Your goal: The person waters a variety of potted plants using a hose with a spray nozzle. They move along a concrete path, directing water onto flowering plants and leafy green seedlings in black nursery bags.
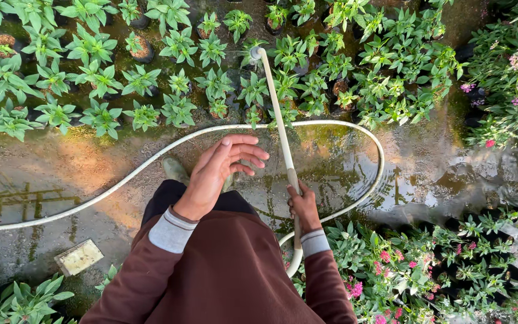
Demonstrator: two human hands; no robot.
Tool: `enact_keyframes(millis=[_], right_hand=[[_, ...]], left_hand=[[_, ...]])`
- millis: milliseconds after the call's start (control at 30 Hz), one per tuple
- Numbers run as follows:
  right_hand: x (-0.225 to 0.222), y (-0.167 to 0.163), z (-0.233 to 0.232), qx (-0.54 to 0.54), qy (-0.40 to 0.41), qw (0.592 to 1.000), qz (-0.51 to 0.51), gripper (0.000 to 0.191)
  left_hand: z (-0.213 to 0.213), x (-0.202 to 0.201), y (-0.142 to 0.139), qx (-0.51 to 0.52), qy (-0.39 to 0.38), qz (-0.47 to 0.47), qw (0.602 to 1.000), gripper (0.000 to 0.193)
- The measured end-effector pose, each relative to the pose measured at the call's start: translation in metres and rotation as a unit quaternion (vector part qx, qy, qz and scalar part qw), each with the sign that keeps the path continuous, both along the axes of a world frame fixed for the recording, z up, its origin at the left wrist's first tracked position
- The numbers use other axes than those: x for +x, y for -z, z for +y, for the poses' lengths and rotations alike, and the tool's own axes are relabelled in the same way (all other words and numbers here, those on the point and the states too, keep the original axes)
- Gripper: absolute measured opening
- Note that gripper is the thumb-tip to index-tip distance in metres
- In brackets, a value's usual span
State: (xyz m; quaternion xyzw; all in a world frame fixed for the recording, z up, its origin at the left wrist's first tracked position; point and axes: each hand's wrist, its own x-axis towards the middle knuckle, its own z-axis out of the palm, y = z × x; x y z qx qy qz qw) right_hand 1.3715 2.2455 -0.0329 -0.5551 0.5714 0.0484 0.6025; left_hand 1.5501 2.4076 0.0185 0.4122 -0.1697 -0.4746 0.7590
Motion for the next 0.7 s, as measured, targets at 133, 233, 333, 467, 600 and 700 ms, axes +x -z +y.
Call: enact_keyframes(millis=[133, 233, 333, 467, 600, 700], right_hand=[[0.009, -0.007, 0.000, 0.005, -0.002, 1.000, 0.024, 0.053], [0.018, -0.015, 0.005, 0.012, -0.002, 1.000, 0.029, 0.052], [0.025, -0.019, 0.014, 0.002, -0.009, 1.000, 0.015, 0.050], [0.027, -0.015, 0.030, -0.003, 0.006, 1.000, 0.014, 0.050], [0.009, -0.009, 0.056, -0.018, 0.027, 0.999, 0.035, 0.051], [-0.013, -0.007, 0.084, -0.051, -0.007, 0.998, 0.031, 0.048]], left_hand=[[0.002, -0.002, -0.004, -0.005, -0.003, -0.009, 1.000, 0.054], [0.006, 0.003, -0.009, -0.020, -0.001, -0.012, 1.000, 0.055], [0.021, 0.014, -0.012, -0.020, -0.004, -0.013, 1.000, 0.056], [0.042, 0.031, -0.011, -0.016, -0.017, -0.016, 1.000, 0.055], [0.062, 0.038, -0.008, -0.012, -0.017, 0.000, 1.000, 0.052], [0.074, 0.043, -0.006, -0.007, -0.010, 0.008, 1.000, 0.052]])
